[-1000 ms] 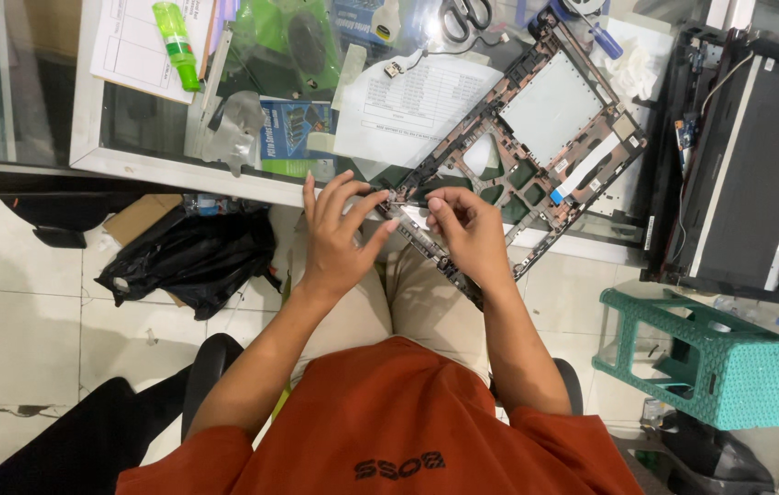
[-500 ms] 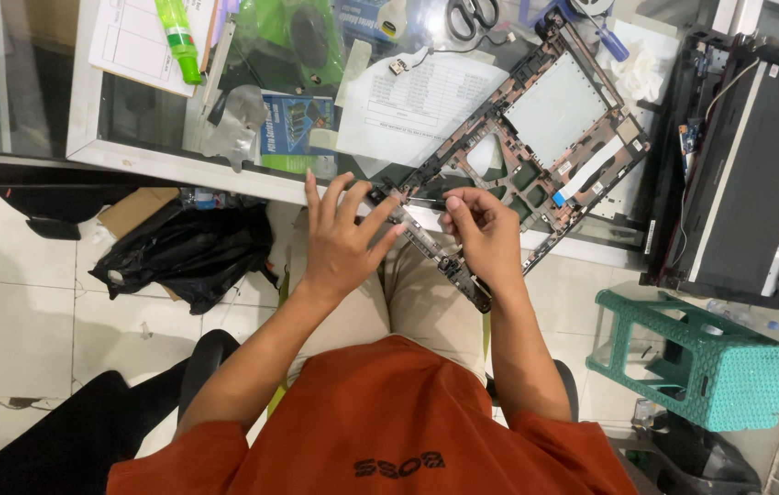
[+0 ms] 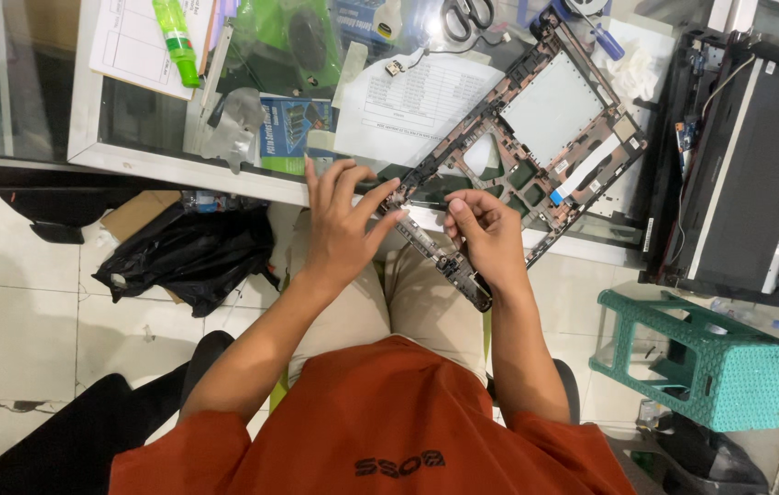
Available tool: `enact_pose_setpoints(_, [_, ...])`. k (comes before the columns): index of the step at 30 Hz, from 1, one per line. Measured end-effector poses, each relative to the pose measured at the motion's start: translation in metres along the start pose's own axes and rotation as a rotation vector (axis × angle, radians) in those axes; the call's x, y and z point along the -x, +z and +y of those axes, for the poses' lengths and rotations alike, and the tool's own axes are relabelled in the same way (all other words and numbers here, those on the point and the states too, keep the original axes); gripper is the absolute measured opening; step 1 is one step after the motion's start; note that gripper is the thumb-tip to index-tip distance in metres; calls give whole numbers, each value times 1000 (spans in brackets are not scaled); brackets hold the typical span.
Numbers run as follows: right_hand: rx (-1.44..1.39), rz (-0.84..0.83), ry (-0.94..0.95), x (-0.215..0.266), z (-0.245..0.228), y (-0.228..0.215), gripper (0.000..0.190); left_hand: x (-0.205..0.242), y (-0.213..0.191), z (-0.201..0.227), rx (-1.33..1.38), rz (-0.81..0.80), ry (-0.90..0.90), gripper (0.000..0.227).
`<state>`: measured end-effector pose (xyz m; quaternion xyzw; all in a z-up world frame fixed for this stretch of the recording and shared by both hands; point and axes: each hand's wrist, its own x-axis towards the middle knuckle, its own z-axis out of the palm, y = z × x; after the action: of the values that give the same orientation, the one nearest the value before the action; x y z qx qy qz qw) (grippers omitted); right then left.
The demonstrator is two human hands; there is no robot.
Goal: The person works on a disassembled electronic device frame, likely a laptop chassis, on a glass table. They handle small components and wires, connecting a ribbon cable to the frame and adjusting internal parts by hand.
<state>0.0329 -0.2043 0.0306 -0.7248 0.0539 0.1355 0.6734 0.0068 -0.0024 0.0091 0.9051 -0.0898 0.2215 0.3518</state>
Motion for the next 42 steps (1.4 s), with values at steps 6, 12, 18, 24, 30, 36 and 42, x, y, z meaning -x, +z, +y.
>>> enact_pose_setpoints(6, [-41, 11, -16, 0, -1, 2, 17, -5, 5, -2, 48, -16, -109, 14])
enact_pose_setpoints(12, [-37, 21, -21, -2, 2, 1, 17, -9, -9, -18, 28, -15, -69, 14])
enact_pose_setpoints(18, [93, 83, -65, -2, -2, 3, 14, -9, -8, -26, 72, -11, -170, 18])
enact_pose_setpoints(24, [140, 84, -67, 1, -5, 3, 13, -17, -8, -30, -12, 56, -172, 46])
enact_pose_setpoints(30, [312, 82, -112, 6, -21, 17, 11, -10, 2, -47, -18, 116, -203, 31])
enact_pose_setpoints(36, [492, 41, -166, 3, -31, 24, 7, -10, 7, -53, -166, 225, 22, 24])
enact_pose_setpoints(42, [604, 15, -216, 2, -37, 29, 6, -8, 4, -53, -140, 256, 51, 25])
